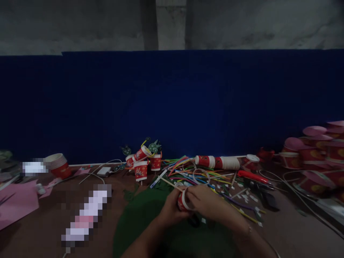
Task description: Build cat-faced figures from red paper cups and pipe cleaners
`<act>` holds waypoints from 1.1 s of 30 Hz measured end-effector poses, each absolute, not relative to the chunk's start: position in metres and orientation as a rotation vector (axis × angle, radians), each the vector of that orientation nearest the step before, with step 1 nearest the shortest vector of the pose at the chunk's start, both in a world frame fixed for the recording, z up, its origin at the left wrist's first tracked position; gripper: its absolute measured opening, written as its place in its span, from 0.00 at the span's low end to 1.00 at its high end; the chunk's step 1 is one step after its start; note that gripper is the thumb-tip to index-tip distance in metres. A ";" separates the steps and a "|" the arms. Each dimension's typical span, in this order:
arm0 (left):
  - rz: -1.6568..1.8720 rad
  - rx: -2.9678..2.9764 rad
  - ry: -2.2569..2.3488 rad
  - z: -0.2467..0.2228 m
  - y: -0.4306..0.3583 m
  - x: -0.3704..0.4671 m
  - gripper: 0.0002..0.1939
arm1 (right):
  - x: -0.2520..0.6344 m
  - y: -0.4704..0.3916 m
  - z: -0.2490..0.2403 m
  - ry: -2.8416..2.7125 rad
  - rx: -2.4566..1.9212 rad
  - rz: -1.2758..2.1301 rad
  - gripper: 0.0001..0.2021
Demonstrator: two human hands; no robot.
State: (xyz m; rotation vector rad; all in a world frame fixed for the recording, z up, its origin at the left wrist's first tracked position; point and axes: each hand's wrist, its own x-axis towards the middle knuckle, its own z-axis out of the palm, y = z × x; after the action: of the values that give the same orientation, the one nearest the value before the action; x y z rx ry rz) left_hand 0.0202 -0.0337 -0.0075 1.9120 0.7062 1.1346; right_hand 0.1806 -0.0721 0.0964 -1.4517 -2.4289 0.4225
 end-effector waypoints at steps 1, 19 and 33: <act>1.163 1.902 0.727 -0.006 -0.033 0.020 0.31 | 0.183 -0.074 0.098 -2.378 -1.495 0.451 0.15; 0.982 1.960 0.607 0.019 -0.050 0.025 0.28 | 0.190 -0.047 0.085 -1.753 -1.382 0.735 0.20; 1.207 2.063 0.794 -0.012 -0.043 0.028 0.39 | 0.173 -0.029 0.063 -1.237 -1.202 1.054 0.17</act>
State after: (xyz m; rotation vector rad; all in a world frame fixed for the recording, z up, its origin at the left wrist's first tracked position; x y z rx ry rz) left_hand 0.0276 -0.0432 -0.0116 2.0633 0.7939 1.2066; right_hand 0.1727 -0.0291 0.0633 -1.2024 -1.2371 1.0544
